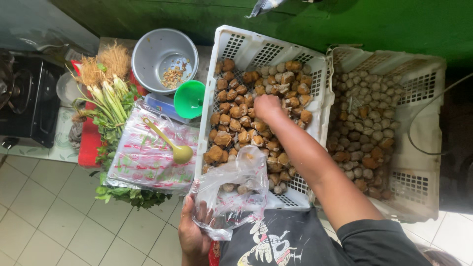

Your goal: The person packs meatballs from a plastic crate into a clear plastic bag, adding pieces one at a time, then pours liquid from a squeeze bottle into the bag and ties the bag closed. They hold the bag open over their lap while filling it and lift the finished bag at the end.

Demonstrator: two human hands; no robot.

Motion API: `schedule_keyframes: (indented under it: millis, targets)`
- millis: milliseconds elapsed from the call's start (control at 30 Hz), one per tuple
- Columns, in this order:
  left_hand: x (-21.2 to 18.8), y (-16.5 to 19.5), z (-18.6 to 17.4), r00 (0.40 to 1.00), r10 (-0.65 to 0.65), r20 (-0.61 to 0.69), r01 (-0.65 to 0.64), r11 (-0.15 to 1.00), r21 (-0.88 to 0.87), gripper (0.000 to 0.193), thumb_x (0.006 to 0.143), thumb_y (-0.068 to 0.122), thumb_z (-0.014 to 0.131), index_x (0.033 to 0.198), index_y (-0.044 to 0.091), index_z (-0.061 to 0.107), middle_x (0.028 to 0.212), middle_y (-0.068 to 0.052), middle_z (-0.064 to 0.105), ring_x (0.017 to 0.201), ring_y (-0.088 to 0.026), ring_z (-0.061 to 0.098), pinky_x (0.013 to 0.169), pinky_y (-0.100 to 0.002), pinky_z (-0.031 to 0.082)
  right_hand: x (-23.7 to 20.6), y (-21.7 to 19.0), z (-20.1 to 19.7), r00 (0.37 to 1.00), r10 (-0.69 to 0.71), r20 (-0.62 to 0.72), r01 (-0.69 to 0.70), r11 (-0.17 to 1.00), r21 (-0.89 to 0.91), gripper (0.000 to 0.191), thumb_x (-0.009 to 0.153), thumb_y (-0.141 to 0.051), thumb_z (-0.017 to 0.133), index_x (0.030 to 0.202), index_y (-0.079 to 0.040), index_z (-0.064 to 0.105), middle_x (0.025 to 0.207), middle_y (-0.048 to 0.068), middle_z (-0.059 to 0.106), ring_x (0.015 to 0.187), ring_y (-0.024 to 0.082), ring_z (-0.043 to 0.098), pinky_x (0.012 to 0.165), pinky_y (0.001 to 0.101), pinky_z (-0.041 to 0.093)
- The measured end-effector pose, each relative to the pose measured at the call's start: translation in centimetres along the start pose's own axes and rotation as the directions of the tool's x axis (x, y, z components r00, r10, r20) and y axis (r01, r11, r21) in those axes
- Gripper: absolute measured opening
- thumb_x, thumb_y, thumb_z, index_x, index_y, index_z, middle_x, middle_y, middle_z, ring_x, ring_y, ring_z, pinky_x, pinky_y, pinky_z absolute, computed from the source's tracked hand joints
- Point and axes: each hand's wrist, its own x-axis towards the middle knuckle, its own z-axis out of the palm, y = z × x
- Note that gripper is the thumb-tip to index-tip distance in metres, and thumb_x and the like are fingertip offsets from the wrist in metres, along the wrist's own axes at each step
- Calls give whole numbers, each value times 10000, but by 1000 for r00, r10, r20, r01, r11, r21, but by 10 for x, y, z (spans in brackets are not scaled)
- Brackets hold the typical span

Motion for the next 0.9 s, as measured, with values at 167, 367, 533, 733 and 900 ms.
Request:
schedule_keyframes:
  millis: [167,367,533,733,900]
  targets:
    - [9,-4,-4,999,-33,18,33,999,8,705,900,493,577,1494,131,469,1421,-30,506,1285,-203,468,1073,-468,373,-30,5,-24,992,-40,-123,83,924,373,335,882,-174,701,1188,-44,659,948,209,734,870,346,729,785,490,576]
    - [18,-9,7,994,-99,45,99,995,9,660,925,500,584,1491,171,498,1295,-23,531,1123,-199,499,978,-433,413,-133,-13,-81,470,-846,-251,500,21,866,260,918,-273,775,1076,-72,726,1007,71,757,943,192,720,819,324,560]
    - [21,4,6,992,-88,86,86,996,32,625,950,501,509,1521,246,504,1177,13,528,1034,-172,510,877,-366,397,-175,-56,-73,700,-709,-89,597,513,617,449,853,-305,808,1183,-24,691,1049,164,699,941,323,675,770,427,538]
    - [9,13,-7,991,53,125,-59,997,45,633,1013,453,486,1561,135,480,983,64,532,864,-93,488,716,-266,405,-67,25,-31,988,-154,-11,111,658,745,326,935,-386,681,1077,-106,769,861,101,786,739,175,758,697,354,601]
    - [0,8,-3,921,301,246,-340,930,137,561,1140,276,525,1592,-56,535,917,-110,429,784,-182,365,654,-325,288,-21,40,9,1000,9,-17,-7,991,133,262,900,-91,610,1144,-78,706,1093,204,730,1050,399,689,886,526,550]
